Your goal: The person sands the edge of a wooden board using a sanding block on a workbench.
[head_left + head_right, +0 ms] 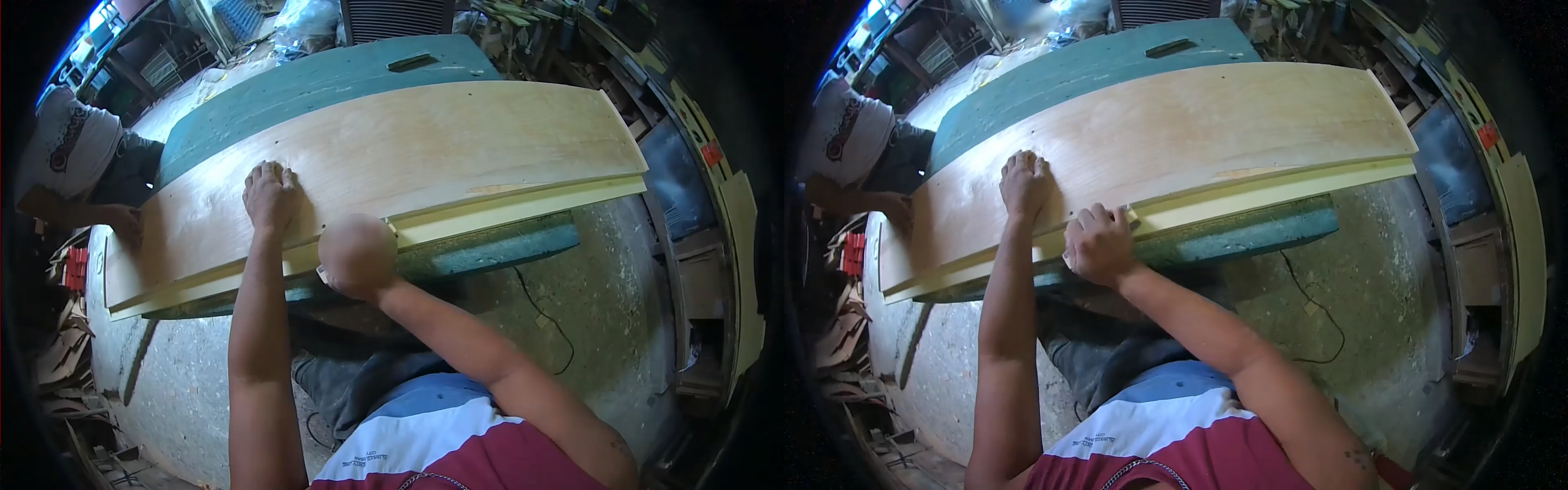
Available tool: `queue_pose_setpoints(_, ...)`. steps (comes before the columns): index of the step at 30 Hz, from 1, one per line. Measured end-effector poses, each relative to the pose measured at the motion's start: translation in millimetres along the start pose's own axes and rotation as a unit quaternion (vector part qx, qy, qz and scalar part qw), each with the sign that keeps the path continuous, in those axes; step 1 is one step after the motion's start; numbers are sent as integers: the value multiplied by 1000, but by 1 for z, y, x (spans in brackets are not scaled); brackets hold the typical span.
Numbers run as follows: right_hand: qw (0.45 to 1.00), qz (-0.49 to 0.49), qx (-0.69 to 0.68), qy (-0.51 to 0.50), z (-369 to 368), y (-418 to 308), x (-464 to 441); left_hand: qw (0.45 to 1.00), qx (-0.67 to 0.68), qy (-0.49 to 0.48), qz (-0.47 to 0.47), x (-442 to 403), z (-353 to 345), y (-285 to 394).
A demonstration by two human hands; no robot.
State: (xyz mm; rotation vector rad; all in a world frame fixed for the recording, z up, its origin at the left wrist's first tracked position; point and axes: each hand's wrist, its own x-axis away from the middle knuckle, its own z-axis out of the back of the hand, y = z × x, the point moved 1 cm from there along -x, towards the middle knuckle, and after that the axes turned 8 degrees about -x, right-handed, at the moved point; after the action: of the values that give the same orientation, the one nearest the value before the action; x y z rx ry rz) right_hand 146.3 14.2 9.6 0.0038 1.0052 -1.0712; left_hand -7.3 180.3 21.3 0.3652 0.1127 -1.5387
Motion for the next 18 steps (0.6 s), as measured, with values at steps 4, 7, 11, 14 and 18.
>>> queue_pose_setpoints(4,998,0,43,-40,42,38,15,1000,13,13,2,5,3,-1)
queue_pose_setpoints(7,985,-68,156,29,120,112,37,999,27,11,15,7,0,-1)
queue_pose_setpoints(11,924,-145,335,111,208,195,46,999,26,29,1,7,1,-2)
queue_pose_setpoints(14,930,-112,333,109,198,203,45,999,30,44,-5,6,4,3)
queue_pose_setpoints(18,993,-55,100,38,113,125,21,1000,10,-1,1,6,8,3)
